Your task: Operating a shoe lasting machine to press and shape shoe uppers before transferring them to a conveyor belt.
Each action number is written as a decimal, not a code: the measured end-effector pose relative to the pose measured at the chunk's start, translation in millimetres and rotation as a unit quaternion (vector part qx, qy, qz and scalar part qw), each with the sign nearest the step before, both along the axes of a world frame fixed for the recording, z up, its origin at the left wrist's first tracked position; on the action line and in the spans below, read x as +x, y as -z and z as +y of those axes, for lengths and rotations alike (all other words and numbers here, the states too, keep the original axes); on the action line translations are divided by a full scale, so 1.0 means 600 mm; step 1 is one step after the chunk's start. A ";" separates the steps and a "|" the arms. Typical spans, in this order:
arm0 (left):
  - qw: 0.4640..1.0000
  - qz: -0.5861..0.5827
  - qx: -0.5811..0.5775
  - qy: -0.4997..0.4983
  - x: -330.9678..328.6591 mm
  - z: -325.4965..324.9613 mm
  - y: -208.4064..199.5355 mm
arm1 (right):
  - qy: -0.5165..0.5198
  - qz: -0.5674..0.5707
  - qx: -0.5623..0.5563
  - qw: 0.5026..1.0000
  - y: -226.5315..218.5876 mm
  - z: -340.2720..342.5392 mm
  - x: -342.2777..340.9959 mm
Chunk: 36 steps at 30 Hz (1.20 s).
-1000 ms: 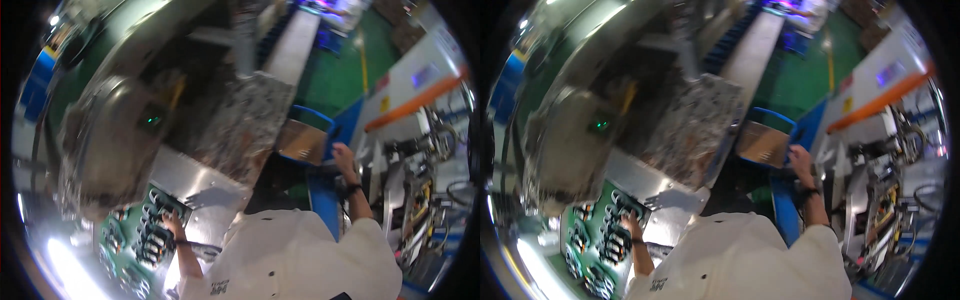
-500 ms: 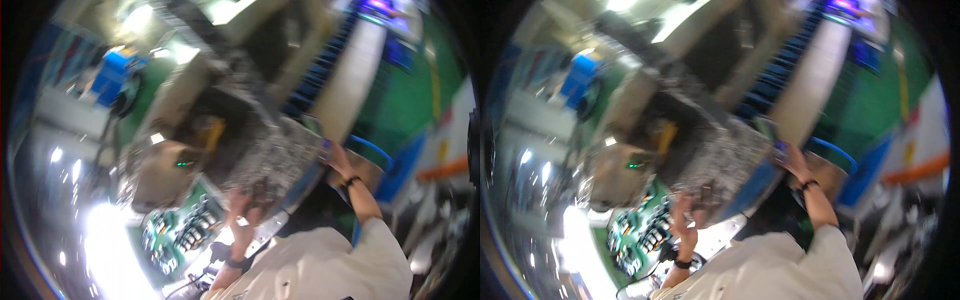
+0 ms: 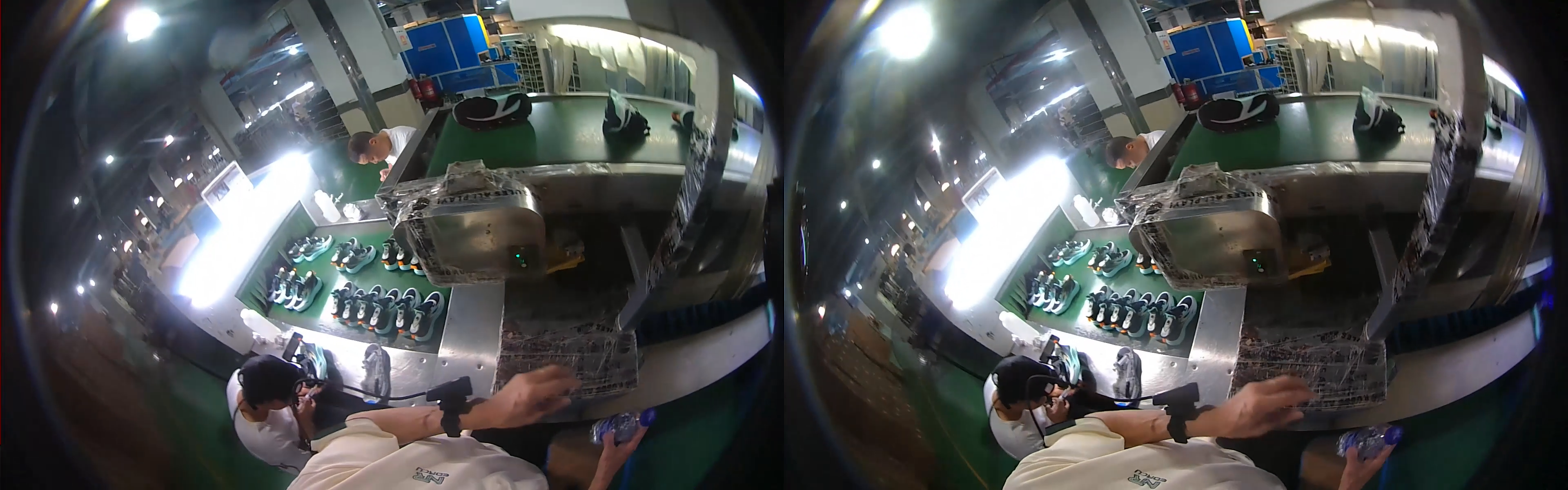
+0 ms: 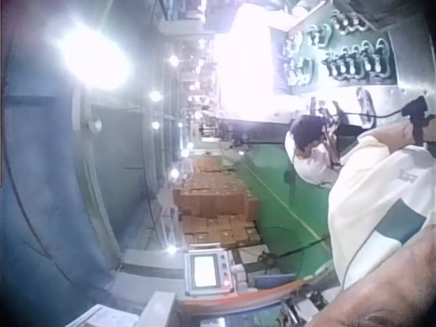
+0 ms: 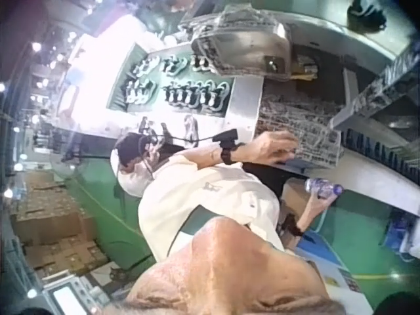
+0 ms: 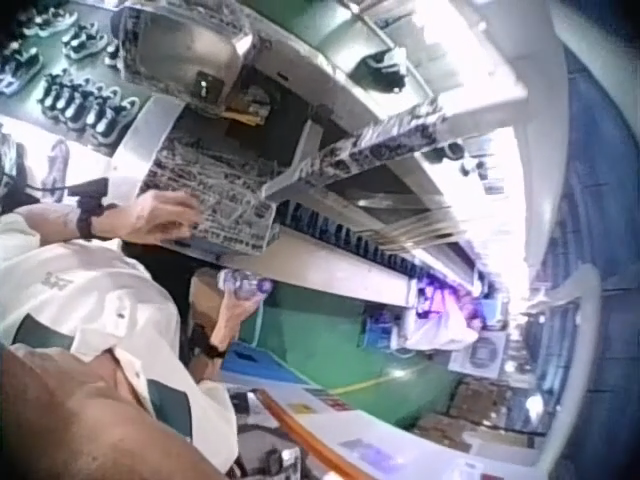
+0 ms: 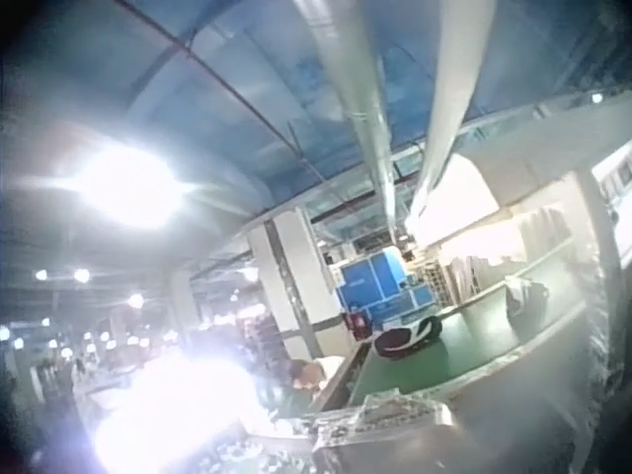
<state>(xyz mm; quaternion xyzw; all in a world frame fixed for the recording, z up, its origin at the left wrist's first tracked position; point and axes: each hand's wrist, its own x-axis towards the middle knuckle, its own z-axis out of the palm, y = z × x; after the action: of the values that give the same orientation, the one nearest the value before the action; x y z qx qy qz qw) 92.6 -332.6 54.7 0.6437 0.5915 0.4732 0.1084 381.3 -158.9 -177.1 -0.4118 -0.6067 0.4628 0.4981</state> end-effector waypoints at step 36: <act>0.956 0.126 -0.056 0.258 -0.081 -0.040 -0.135 | -0.110 -0.156 0.223 0.956 -0.296 -0.224 -0.195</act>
<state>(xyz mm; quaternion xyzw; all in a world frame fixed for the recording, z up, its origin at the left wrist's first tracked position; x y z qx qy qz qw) 44.1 -356.7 135.9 0.8216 0.4400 0.3106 0.1869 264.6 -293.1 0.7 -0.2878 -0.8061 0.2982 0.4225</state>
